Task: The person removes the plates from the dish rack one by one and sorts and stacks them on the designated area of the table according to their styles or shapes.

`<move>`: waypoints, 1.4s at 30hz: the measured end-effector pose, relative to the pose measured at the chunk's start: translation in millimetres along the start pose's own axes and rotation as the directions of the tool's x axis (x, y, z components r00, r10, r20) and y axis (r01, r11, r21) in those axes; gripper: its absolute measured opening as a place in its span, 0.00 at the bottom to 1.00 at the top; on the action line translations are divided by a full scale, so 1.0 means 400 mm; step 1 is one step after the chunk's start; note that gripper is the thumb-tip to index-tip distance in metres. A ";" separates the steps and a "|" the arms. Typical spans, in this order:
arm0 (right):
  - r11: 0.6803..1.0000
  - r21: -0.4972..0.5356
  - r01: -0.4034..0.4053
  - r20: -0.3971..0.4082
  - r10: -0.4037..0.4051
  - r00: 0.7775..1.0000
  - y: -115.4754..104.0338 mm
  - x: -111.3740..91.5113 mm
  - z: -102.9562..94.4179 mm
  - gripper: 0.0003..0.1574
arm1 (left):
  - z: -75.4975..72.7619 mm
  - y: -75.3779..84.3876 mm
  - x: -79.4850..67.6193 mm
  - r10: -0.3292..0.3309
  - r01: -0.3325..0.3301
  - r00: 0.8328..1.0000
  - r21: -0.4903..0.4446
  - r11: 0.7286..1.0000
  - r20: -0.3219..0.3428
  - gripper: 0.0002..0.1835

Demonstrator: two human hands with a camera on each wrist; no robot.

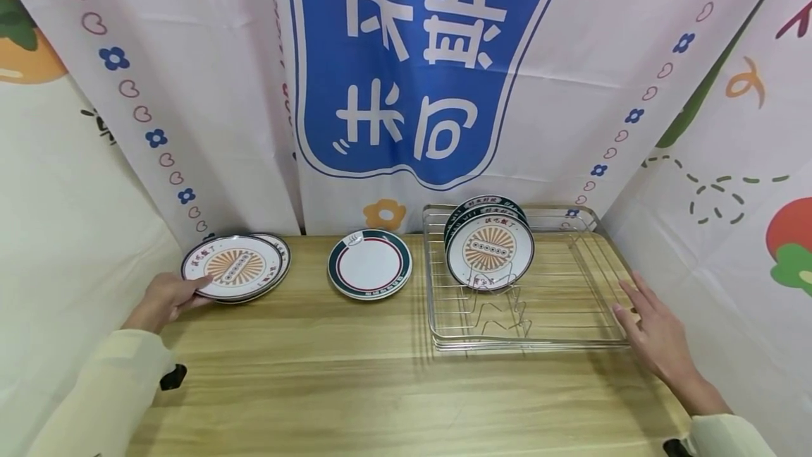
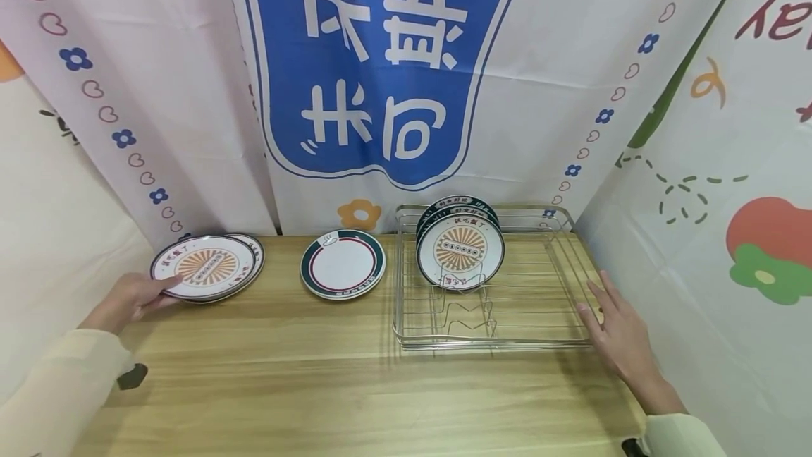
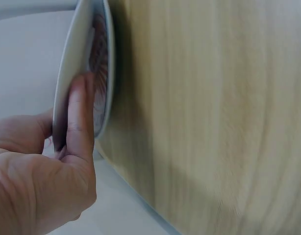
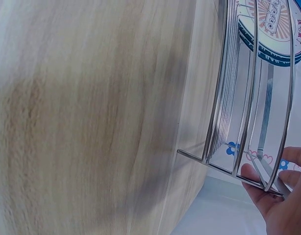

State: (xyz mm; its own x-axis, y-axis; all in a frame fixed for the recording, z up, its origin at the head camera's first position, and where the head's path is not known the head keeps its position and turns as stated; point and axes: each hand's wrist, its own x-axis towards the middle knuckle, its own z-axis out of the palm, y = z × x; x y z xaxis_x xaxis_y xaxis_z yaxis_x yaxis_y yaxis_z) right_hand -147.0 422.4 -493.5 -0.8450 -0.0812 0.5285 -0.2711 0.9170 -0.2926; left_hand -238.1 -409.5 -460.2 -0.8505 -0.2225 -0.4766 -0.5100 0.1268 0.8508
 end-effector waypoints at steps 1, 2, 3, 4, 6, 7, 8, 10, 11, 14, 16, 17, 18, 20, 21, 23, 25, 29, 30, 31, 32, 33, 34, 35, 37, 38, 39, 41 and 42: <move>1.000 -0.002 0.000 0.001 0.000 1.000 0.000 -0.001 -0.001 0.30 | -0.002 -0.002 0.001 -0.003 0.004 1.000 -0.013 1.000 0.014 0.11; 1.000 -0.002 -0.001 0.002 0.001 1.000 0.000 -0.002 -0.001 0.30 | -0.004 -0.004 0.002 -0.008 0.009 1.000 -0.020 1.000 0.027 0.11; 1.000 -0.001 -0.001 0.003 0.001 1.000 0.000 -0.003 -0.002 0.30 | -0.005 -0.006 0.004 -0.012 0.013 0.999 -0.014 1.000 0.038 0.11; 1.000 -0.001 -0.001 0.003 0.001 1.000 0.000 -0.005 -0.002 0.30 | -0.007 -0.008 0.007 -0.015 0.014 0.999 0.007 1.000 0.046 0.11; 1.000 -0.002 -0.001 0.001 0.001 1.000 0.001 -0.007 -0.003 0.30 | -0.010 -0.014 0.012 -0.012 0.008 0.998 0.068 0.998 0.055 0.12; 1.000 -0.003 -0.001 0.000 0.001 1.000 0.001 -0.008 -0.003 0.30 | -0.010 -0.018 0.015 -0.013 0.007 0.999 0.113 0.994 0.049 0.13; 1.000 -0.004 -0.001 -0.002 0.001 1.000 0.001 -0.009 -0.002 0.30 | -0.011 -0.021 0.018 -0.009 0.002 0.999 0.165 0.986 0.043 0.14; 1.000 -0.005 -0.003 -0.002 0.003 1.000 0.002 -0.011 -0.002 0.30 | -0.013 -0.028 0.024 0.002 -0.011 0.999 0.266 0.964 0.034 0.16; 1.000 -0.004 -0.003 -0.003 0.003 1.000 0.002 -0.012 -0.002 0.30 | -0.013 -0.031 0.025 0.008 -0.015 1.000 0.313 0.950 0.024 0.17; 1.000 -0.005 -0.006 -0.003 0.006 1.000 0.003 -0.014 -0.002 0.30 | -0.012 -0.034 0.029 0.043 -0.042 0.999 0.461 0.886 0.009 0.22; 1.000 -0.006 -0.010 -0.003 0.010 1.000 0.003 -0.015 -0.001 0.30 | -0.010 -0.032 0.028 0.056 -0.050 0.998 0.527 0.848 0.005 0.24; 1.000 -0.006 -0.012 -0.003 0.012 1.000 0.003 -0.015 0.000 0.30 | -0.008 -0.030 0.027 0.060 -0.050 0.998 0.554 0.831 0.001 0.25; 1.000 -0.006 -0.013 -0.003 0.013 1.000 0.003 -0.016 0.001 0.30 | -0.007 -0.029 0.027 0.064 -0.053 0.998 0.574 0.817 0.002 0.26; 1.000 -0.002 -0.015 -0.001 0.015 1.000 0.002 -0.016 0.003 0.30 | -0.005 -0.029 0.027 0.068 -0.058 0.998 0.585 0.809 0.005 0.26; 1.000 0.002 -0.015 0.002 0.015 1.000 0.003 -0.016 0.004 0.30 | -0.004 -0.030 0.028 0.069 -0.059 0.998 0.585 0.809 0.005 0.26; 1.000 0.007 -0.014 0.007 0.014 1.000 0.002 -0.015 0.005 0.30 | -0.003 -0.036 0.032 0.079 -0.067 0.997 0.597 0.800 0.005 0.27; 1.000 0.010 -0.012 0.011 0.012 1.000 0.003 -0.011 0.004 0.30 | -0.004 -0.043 0.037 0.086 -0.078 0.996 0.612 0.787 0.017 0.28; 1.000 0.002 -0.011 0.016 0.011 1.000 0.005 -0.001 0.000 0.30 | -0.005 -0.064 0.050 0.064 -0.069 0.997 0.625 0.778 0.030 0.29; 1.000 0.001 -0.010 0.018 0.010 1.000 0.005 0.002 -0.001 0.30 | -0.005 -0.067 0.052 0.057 -0.065 0.998 0.622 0.781 0.033 0.30; 1.000 0.000 -0.011 0.020 0.011 1.000 0.005 0.003 -0.002 0.30 | -0.004 -0.071 0.054 0.049 -0.059 0.998 0.617 0.785 0.033 0.30; 1.000 0.000 -0.011 0.020 0.011 1.000 0.005 0.004 -0.002 0.30 | -0.004 -0.073 0.056 0.045 -0.056 0.998 0.611 0.790 0.034 0.30; 1.000 0.002 -0.010 0.020 0.010 1.000 0.005 0.005 -0.002 0.30 | -0.003 -0.072 0.056 0.044 -0.056 0.998 0.605 0.795 0.034 0.30; 1.000 0.002 -0.009 0.019 0.009 1.000 0.004 0.006 -0.002 0.30 | -0.002 -0.071 0.057 0.044 -0.057 0.998 0.600 0.798 0.036 0.29; 1.000 0.003 -0.007 0.018 0.007 1.000 0.005 0.005 -0.002 0.30 | 0.000 -0.069 0.056 0.044 -0.059 0.998 0.599 0.799 0.039 0.29; 1.000 0.003 -0.006 0.013 0.006 1.000 0.004 0.005 -0.002 0.30 | 0.002 -0.064 0.053 0.048 -0.066 0.998 0.604 0.794 0.047 0.30; 1.000 0.001 -0.005 0.012 0.005 1.000 0.003 0.004 -0.002 0.30 | 0.003 -0.061 0.050 0.049 -0.069 0.998 0.608 0.791 0.049 0.30; 1.000 0.000 -0.005 0.011 0.005 1.000 0.002 0.003 -0.002 0.30 | 0.004 -0.058 0.047 0.054 -0.074 0.997 0.617 0.784 0.052 0.31; 1.000 0.001 -0.008 0.014 0.008 1.000 0.003 0.002 -0.001 0.30 | 0.003 -0.053 0.041 0.065 -0.089 0.996 0.641 0.762 0.061 0.31; 1.000 0.002 -0.010 0.013 0.010 1.000 0.002 0.002 -0.001 0.30 | 0.002 -0.051 0.037 0.076 -0.101 0.995 0.657 0.747 0.066 0.32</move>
State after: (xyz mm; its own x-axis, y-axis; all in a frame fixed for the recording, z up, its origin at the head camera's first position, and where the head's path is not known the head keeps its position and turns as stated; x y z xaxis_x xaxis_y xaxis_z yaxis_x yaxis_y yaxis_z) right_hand -147.9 423.1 -492.9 -0.8537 -0.0768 0.5151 -0.2633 0.9170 -0.2997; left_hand -240.6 -414.7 -484.8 -0.8936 -0.1480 -0.4239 -0.3800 0.7521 0.5384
